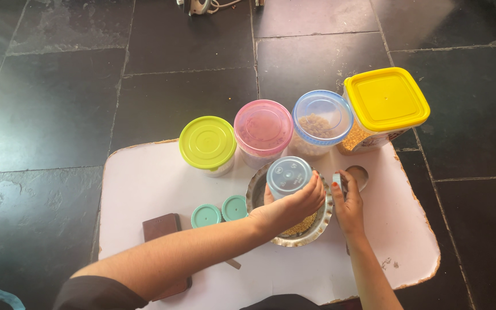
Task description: The person opens several plastic containers and a metal bowl, then uses a spoon to scoop grains from the bowl into a small plastic container. They close the small container and place it with the others on the low table.
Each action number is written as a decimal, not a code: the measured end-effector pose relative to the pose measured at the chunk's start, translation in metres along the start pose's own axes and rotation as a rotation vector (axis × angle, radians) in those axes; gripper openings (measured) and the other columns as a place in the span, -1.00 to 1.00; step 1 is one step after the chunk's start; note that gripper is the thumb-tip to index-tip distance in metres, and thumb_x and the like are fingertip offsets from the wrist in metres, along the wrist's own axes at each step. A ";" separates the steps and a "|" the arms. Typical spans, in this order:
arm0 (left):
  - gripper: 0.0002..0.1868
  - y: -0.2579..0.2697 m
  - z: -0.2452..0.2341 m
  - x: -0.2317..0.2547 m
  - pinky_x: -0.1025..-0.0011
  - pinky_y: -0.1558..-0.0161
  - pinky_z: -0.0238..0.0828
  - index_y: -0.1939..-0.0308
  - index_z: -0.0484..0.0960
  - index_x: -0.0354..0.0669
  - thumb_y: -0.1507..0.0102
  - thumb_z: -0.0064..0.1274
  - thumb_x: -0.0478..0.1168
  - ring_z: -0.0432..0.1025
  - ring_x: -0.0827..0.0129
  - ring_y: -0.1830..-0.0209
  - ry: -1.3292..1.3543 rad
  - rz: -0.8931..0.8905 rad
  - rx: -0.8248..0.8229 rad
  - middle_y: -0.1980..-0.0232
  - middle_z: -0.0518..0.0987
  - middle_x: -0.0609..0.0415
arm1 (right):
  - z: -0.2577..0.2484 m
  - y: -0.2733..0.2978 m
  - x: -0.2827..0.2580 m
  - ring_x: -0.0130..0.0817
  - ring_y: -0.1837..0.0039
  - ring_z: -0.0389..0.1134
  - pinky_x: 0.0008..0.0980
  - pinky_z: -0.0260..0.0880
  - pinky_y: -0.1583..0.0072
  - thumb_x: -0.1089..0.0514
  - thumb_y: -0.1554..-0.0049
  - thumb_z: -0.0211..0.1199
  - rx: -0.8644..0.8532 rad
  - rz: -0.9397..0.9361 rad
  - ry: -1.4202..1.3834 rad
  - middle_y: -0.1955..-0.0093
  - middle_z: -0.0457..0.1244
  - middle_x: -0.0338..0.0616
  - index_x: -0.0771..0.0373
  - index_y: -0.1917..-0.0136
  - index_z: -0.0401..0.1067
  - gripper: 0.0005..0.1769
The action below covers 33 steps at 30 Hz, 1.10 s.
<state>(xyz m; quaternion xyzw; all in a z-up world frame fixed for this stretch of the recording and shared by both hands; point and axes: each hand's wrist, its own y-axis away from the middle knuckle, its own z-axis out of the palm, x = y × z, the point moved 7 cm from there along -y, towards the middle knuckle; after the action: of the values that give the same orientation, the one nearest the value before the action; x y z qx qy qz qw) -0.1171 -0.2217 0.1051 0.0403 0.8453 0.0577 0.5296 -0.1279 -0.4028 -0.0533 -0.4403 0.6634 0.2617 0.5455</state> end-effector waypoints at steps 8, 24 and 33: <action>0.15 0.012 0.004 0.000 0.02 -0.40 0.06 -0.42 0.22 -0.13 0.23 0.43 -0.27 0.23 0.07 -0.37 -0.033 -0.071 0.065 -0.31 0.37 0.03 | -0.007 0.002 -0.035 -0.21 -0.46 0.24 -0.27 0.17 -0.45 -0.05 -0.36 0.04 0.026 -0.112 0.155 -0.41 0.26 0.02 0.27 -0.44 0.31 -0.49; -0.11 0.089 0.034 -0.025 0.05 -0.52 0.10 -0.39 0.08 -0.08 -0.03 0.16 -0.43 0.12 -0.16 -0.55 1.450 -1.117 0.720 -0.56 0.03 -0.41 | 0.036 0.046 -0.091 -0.05 -0.65 -0.02 0.04 0.12 -0.55 0.10 -0.04 0.56 -0.344 -0.388 -0.313 -0.64 -0.15 0.09 0.19 -0.67 -0.40 0.31; 0.06 0.092 0.042 0.007 0.22 -0.37 0.40 -0.48 0.13 -0.29 -0.05 0.48 -0.16 0.42 0.09 -0.43 1.798 -1.429 0.763 -0.45 0.42 -0.19 | 0.051 0.045 -0.140 0.07 -0.65 -0.11 0.03 -0.06 -0.58 -0.11 -0.01 0.59 -0.342 -0.634 -0.050 -0.68 -0.28 0.17 0.15 -0.69 -0.50 0.45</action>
<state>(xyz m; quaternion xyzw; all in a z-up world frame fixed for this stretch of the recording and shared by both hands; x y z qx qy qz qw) -0.0816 -0.1274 0.0938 -0.3368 0.7057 -0.4935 -0.3807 -0.1396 -0.2974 0.0606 -0.7026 0.4270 0.1974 0.5339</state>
